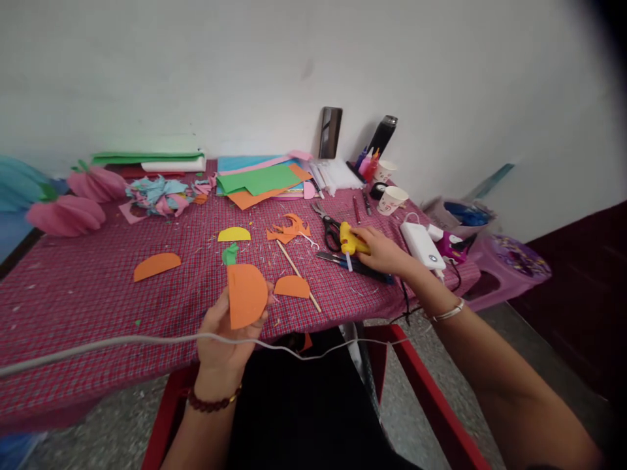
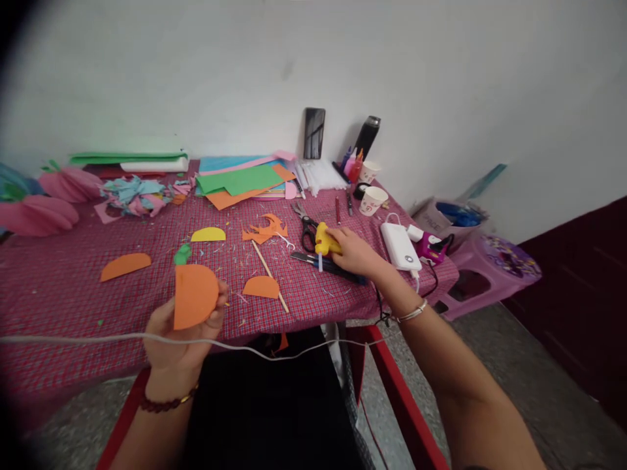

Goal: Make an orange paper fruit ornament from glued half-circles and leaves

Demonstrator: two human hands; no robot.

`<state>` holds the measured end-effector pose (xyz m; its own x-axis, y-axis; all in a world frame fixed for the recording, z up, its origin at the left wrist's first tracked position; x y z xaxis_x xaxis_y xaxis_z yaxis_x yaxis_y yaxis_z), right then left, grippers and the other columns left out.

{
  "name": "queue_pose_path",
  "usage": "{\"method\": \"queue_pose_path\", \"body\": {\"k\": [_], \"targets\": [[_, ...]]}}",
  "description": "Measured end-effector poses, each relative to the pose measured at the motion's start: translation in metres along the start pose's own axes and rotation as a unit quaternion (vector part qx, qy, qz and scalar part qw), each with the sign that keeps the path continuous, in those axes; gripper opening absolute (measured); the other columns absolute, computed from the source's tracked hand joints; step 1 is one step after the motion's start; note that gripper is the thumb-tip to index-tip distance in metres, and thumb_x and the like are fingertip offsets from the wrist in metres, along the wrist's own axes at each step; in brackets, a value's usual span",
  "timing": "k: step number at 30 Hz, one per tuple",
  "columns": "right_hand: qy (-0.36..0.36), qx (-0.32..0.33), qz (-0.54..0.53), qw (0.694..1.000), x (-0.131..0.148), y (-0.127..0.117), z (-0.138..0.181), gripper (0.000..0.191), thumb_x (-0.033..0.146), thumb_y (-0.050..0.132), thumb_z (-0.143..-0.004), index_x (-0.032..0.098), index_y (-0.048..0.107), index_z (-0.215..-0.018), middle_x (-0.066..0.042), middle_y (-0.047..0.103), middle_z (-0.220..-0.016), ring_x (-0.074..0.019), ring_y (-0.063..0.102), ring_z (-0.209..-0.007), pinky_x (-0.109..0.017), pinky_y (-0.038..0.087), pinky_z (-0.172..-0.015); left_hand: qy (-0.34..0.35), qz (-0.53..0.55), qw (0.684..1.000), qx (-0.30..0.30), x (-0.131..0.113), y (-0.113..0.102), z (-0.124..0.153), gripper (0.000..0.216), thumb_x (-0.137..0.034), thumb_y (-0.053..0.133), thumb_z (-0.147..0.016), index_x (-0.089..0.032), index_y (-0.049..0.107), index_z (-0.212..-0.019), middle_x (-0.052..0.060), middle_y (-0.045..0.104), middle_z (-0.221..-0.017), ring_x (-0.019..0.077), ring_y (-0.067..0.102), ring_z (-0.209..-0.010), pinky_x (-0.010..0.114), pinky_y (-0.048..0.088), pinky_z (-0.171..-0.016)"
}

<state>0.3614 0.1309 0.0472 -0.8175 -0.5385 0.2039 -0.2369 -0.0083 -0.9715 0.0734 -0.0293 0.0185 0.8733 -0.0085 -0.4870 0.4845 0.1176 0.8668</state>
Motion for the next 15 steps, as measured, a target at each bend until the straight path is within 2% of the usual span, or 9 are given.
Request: {"method": "queue_pose_path", "body": {"k": [3,5,6,8,10,12,15], "targets": [[0.006,-0.016,0.013,1.0,0.025,-0.012,0.006,0.039,0.016,0.058,-0.082,0.014,0.059,-0.121,-0.018,0.058,-0.12,-0.0333,0.056,-0.111,-0.05,0.043,-0.097,0.003,-0.001,1.0,-0.005,0.0,-0.003,0.0,0.027,-0.028,0.073,-0.072,-0.012,0.074,-0.094,0.02,0.077,-0.092,0.026,0.075,-0.076,0.025,0.062,-0.062],[-0.017,-0.033,-0.006,0.999,0.059,-0.017,0.006,0.027,0.021,0.055,-0.088,0.016,0.062,-0.114,-0.016,0.059,-0.115,-0.0306,0.057,-0.109,-0.047,0.044,-0.096,0.002,-0.004,1.0,-0.008,0.001,-0.003,0.0,0.028,-0.028,0.074,-0.072,-0.012,0.074,-0.095,0.019,0.077,-0.092,0.0263,0.075,-0.076,0.025,0.062,-0.062],[-0.049,-0.02,-0.038,0.998,0.08,-0.014,0.005,0.022,0.023,0.055,-0.09,0.018,0.063,-0.11,-0.013,0.061,-0.11,-0.0268,0.059,-0.105,-0.042,0.046,-0.094,0.002,-0.004,1.0,-0.007,0.001,-0.003,0.0,0.029,-0.028,0.074,-0.072,-0.012,0.074,-0.096,0.019,0.077,-0.092,0.0262,0.075,-0.075,0.025,0.062,-0.061],[-0.123,0.056,-0.065,0.989,0.121,0.0,-0.001,0.022,0.025,0.058,-0.091,0.017,0.062,-0.11,-0.009,0.061,-0.109,-0.0222,0.06,-0.102,-0.034,0.046,-0.092,-0.001,-0.005,1.0,-0.006,0.001,-0.002,0.001,0.029,-0.028,0.074,-0.072,-0.012,0.073,-0.096,0.019,0.077,-0.093,0.0258,0.075,-0.075,0.025,0.062,-0.061],[-0.137,0.117,-0.024,0.983,0.147,0.016,-0.009,0.027,0.026,0.063,-0.088,0.015,0.06,-0.113,-0.01,0.06,-0.112,-0.0222,0.061,-0.1,-0.032,0.046,-0.087,-0.003,-0.005,1.0,-0.002,-0.001,-0.001,0.002,0.028,-0.028,0.073,-0.073,-0.012,0.073,-0.096,0.018,0.077,-0.093,0.0251,0.075,-0.075,0.024,0.062,-0.062],[-0.133,0.146,0.001,0.98,0.16,0.027,-0.017,0.032,0.027,0.068,-0.083,0.014,0.061,-0.112,-0.011,0.059,-0.111,-0.0232,0.062,-0.094,-0.032,0.046,-0.08,-0.001,-0.002,1.0,-0.002,-0.005,0.0,0.003,0.027,-0.028,0.072,-0.074,-0.012,0.073,-0.096,0.018,0.077,-0.092,0.0244,0.075,-0.075,0.023,0.062,-0.062],[-0.121,0.168,0.007,0.978,0.163,0.033,-0.027,0.033,0.029,0.072,-0.078,0.013,0.063,-0.106,-0.012,0.06,-0.108,-0.0226,0.063,-0.084,-0.031,0.045,-0.071,0.002,0.003,1.0,-0.011,-0.009,-0.001,0.004,0.026,-0.029,0.072,-0.075,-0.012,0.073,-0.094,0.018,0.077,-0.091,0.0239,0.075,-0.073,0.023,0.062,-0.061]]}}
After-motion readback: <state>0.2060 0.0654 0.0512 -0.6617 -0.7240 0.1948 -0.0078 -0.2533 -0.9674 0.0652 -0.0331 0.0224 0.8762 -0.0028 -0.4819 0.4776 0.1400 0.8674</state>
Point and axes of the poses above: each hand's wrist, its own z-axis away from the middle knuckle, its own y-axis out of the palm, x = y × z, the point moved 5 cm from there along -z, towards the middle knuckle
